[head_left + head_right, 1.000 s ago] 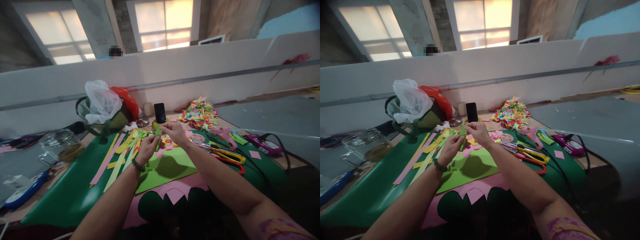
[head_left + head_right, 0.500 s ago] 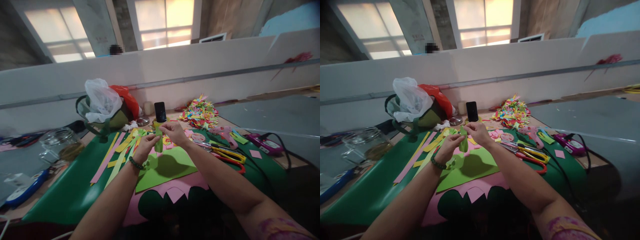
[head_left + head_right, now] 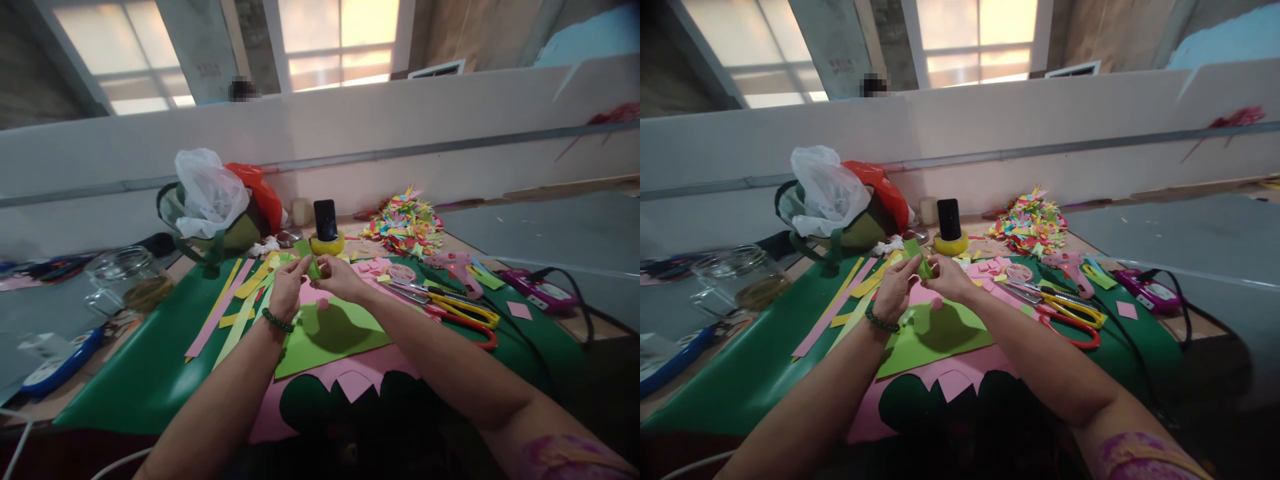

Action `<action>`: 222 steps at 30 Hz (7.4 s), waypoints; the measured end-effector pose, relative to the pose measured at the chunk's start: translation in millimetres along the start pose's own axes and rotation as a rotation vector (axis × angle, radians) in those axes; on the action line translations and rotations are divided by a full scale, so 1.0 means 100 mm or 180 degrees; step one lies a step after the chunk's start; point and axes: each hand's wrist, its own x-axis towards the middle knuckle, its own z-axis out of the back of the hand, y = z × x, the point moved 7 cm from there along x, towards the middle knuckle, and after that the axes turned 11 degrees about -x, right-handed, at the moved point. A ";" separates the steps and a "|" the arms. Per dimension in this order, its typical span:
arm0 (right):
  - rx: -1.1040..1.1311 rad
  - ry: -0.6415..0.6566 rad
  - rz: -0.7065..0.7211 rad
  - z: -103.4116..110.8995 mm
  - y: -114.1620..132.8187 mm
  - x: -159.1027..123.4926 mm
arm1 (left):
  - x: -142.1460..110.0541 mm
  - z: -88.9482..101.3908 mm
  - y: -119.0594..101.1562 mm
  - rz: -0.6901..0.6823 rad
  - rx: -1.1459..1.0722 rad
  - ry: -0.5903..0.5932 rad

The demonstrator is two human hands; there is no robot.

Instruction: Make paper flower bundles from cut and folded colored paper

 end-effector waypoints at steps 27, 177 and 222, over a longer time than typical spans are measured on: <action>-0.0196 0.0378 0.0359 -0.01 0.10 -0.02 | -0.02 0.00 -0.02 0.0054 -0.0405 -0.0128; 0.0455 0.0145 0.0617 0.41 0.31 -0.10 | -0.09 -0.21 -0.58 -0.1456 0.1844 0.0683; -0.2116 -0.0403 -0.0494 0.48 -0.38 0.26 | 0.12 0.27 -0.32 0.0471 -0.1111 -0.0997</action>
